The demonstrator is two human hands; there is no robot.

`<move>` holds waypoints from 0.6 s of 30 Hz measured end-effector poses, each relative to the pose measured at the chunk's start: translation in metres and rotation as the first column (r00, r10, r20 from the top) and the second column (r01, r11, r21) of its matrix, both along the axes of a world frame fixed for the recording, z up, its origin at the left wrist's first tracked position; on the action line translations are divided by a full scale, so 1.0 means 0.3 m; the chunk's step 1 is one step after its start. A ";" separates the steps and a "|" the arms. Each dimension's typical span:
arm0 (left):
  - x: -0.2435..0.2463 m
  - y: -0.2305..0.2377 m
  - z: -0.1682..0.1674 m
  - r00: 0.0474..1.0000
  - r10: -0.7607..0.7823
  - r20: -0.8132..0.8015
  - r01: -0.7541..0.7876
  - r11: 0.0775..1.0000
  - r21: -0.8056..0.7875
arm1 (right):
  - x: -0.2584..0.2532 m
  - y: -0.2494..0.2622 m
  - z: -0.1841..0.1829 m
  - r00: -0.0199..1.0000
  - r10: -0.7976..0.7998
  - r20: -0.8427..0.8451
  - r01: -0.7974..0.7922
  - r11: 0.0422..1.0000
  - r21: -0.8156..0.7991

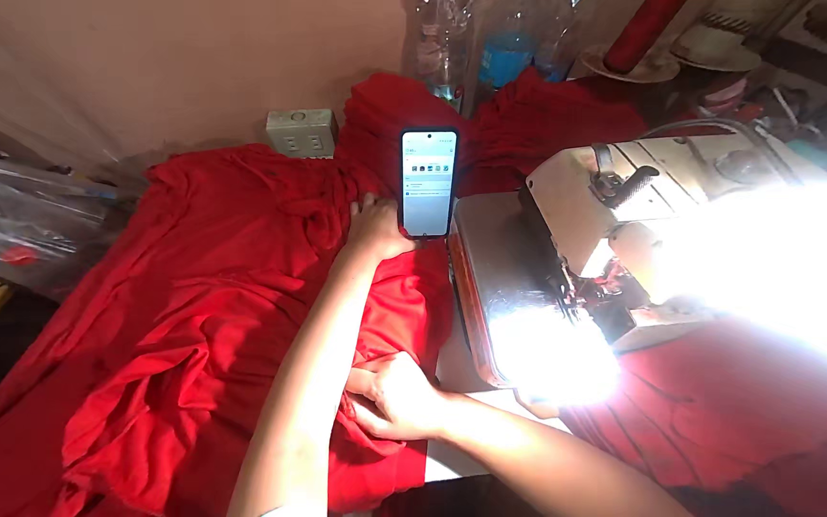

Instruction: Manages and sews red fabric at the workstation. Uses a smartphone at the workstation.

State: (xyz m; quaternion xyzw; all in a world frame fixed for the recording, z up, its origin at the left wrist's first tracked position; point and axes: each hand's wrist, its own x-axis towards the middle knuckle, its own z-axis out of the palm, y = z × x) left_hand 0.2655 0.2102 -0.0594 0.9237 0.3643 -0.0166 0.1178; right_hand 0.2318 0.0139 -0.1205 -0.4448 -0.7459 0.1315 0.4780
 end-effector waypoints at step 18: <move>0.005 -0.021 -0.015 1.000 0.000 -0.013 0.000 0.999 0.040 | 0.008 -0.002 -0.001 0.999 0.052 -0.004 -0.052 0.998 0.025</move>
